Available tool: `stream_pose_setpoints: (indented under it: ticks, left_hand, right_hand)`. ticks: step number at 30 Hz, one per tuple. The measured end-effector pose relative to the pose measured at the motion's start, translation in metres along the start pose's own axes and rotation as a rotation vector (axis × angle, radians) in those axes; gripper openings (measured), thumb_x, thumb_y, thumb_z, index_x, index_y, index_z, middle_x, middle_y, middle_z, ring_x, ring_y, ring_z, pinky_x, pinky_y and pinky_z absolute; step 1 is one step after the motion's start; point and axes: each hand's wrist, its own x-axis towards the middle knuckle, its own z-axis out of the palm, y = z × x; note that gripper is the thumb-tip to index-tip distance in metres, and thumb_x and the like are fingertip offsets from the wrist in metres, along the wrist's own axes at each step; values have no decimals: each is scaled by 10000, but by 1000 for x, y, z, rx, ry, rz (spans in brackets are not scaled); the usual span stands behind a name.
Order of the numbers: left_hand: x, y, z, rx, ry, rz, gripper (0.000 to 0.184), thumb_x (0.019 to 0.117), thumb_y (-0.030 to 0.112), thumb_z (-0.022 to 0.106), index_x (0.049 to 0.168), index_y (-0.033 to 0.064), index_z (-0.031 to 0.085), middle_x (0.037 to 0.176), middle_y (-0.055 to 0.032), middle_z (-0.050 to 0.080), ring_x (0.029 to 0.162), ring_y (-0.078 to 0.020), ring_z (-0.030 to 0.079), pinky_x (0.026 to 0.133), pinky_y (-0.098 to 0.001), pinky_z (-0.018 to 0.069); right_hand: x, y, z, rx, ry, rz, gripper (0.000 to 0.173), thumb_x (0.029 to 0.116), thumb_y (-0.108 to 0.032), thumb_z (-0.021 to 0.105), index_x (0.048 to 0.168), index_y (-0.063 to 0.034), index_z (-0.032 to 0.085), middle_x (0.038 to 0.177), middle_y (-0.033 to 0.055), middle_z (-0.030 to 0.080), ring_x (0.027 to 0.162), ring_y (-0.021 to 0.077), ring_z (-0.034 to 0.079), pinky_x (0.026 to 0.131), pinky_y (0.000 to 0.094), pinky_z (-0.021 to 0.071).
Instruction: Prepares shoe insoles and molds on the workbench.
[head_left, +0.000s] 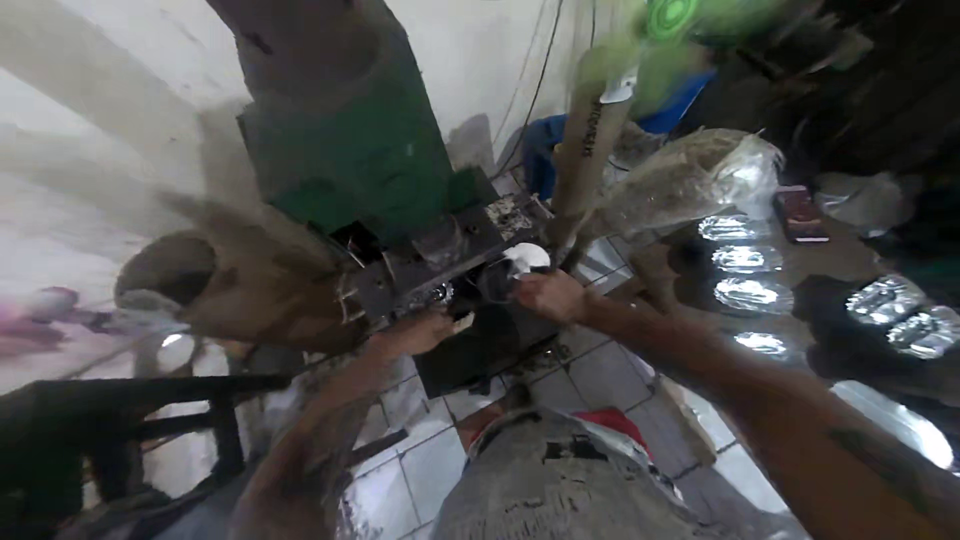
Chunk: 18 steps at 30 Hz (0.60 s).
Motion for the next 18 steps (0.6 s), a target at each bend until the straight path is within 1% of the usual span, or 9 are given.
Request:
stream_pose_setpoints:
  ticks: [2,4,6,8,10,12,14,16,18]
  left_hand:
    - [-27,20,-12,-5,-27,-12,408,1114,288,420,1242,-9,669,1272,-233,645,1229,-393,606,1075,-552,449]
    - [-65,56,-13,-94,-32,41,307,1072,168,506,1291,19,662,1264,-231,654,1221,-386,614,1074,-533,461]
    - [-98,88,0,-359,73,243,229,1018,137,576,1149,10,716,1045,-177,716,976,-279,697,914,-451,558]
    - [-113,122,15,-596,104,431,227,1014,141,569,1067,-19,720,927,-148,720,853,-220,708,813,-414,589]
    - [-119,150,17,-664,74,436,280,1024,141,575,1225,-31,667,1084,-186,706,1003,-255,695,927,-430,561]
    - [-123,166,23,-753,39,386,416,988,94,602,1380,-35,550,1260,-212,639,1157,-255,639,1031,-406,515]
    - [-126,177,33,-762,18,314,305,929,81,613,1190,-75,642,1085,-227,663,1005,-295,658,902,-443,545]
    - [-119,185,35,-604,-126,306,264,993,159,534,942,-60,674,866,-208,650,836,-338,655,762,-516,529]
    - [-98,191,34,-539,-319,356,317,1023,200,517,887,-40,673,780,-180,640,756,-329,648,703,-547,520]
  right_hand:
    - [41,9,9,-7,-220,32,269,984,17,558,1195,-53,711,1309,107,674,1274,316,607,986,560,519]
    - [66,-19,13,52,-443,162,318,1022,1,494,1295,-32,654,1480,123,555,1398,344,496,1108,620,414]
    - [92,-58,26,165,-459,185,359,1060,-75,468,1393,-51,598,1555,95,491,1446,335,438,1164,661,309]
    - [130,-107,31,221,-476,174,324,1047,-68,508,1354,-14,600,1514,120,518,1387,354,494,1125,682,353]
    - [157,-126,27,211,-565,155,305,1037,-35,525,1318,55,602,1481,197,518,1343,412,513,1050,687,420]
    - [145,-111,19,224,-597,74,358,1008,-73,584,1338,66,592,1482,224,522,1392,431,467,1093,695,373]
    - [123,-85,-29,216,-770,15,459,961,-157,661,1357,59,581,1430,227,558,1379,416,477,1135,630,365]
    - [94,-45,-113,268,-882,14,471,1004,-224,646,1399,21,572,1370,224,605,1312,410,544,1089,620,410]
    - [60,35,-175,434,-708,126,439,1013,-335,652,1300,-2,649,1188,207,687,1124,359,654,987,586,495]
